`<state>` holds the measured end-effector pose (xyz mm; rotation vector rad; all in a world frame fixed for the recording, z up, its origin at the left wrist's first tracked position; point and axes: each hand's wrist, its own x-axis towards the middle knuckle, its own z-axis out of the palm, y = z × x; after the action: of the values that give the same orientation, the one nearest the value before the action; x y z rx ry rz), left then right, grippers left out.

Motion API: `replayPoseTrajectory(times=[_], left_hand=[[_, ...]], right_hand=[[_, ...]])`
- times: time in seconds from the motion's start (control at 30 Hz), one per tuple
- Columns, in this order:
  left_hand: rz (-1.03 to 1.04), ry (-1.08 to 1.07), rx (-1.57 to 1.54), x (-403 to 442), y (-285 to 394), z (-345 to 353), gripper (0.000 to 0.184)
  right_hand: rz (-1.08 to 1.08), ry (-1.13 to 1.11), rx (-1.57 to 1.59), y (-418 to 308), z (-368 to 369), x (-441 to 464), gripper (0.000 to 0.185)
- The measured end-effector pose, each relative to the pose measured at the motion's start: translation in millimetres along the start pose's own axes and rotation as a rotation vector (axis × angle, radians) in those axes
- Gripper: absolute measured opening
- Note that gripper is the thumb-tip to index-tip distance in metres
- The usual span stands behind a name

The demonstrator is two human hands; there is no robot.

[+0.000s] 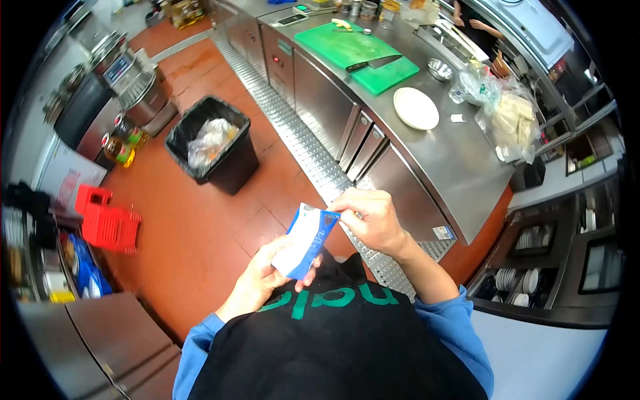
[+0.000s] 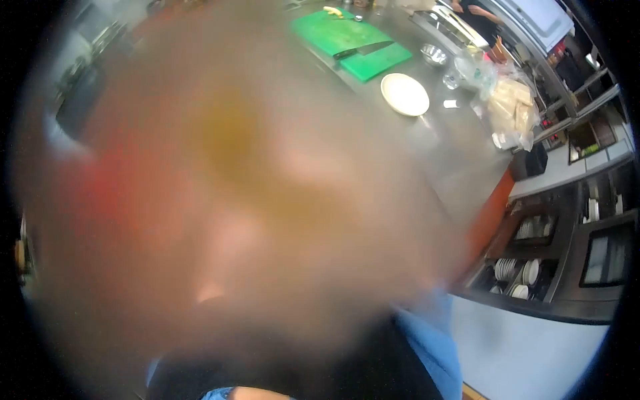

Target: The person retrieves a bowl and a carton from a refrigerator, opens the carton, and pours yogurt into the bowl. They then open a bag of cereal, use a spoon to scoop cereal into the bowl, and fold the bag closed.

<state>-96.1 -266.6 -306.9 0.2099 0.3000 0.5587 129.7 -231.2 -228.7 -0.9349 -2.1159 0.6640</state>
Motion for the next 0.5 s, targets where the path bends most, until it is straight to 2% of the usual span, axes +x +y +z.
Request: replayPoseTrajectory(times=[0.07,0.17,0.27,0.33,0.4,0.43,0.47,0.5], left_hand=[[-0.076,-0.118,0.03,22.5,41.6,-1.4,0.055],[-0.083,-0.124,-0.048,63.3,90.4,-10.7,0.054],[-0.1,-0.085,0.017,111.9,136.3,-22.1,0.054],[-0.094,-0.043,0.093,137.9,169.8,-19.2,0.053],[-0.083,-0.047,0.305,163.6,208.8,-13.1,0.052],[-0.128,-0.063,0.324,177.1,230.7,-11.4,0.059],[-0.126,-0.052,0.332,192.4,249.1,0.6,0.059],[0.006,0.023,0.554,207.2,266.7,17.7,0.065]], right_hand=[[0.065,0.055,0.043,17.4,-7.5,22.5,0.026],[0.247,0.179,0.405,36.4,-21.2,64.2,0.02],[0.284,0.229,0.338,91.9,-18.9,99.8,0.015],[0.205,0.232,0.327,143.3,-26.8,121.9,0.011],[0.212,0.136,0.742,185.4,-35.8,149.1,0.01],[0.215,0.087,0.904,204.2,-40.7,163.4,0.012],[0.206,0.089,0.915,224.4,-46.3,177.7,0.012],[0.225,0.049,1.062,244.8,-51.2,191.2,0.013]])
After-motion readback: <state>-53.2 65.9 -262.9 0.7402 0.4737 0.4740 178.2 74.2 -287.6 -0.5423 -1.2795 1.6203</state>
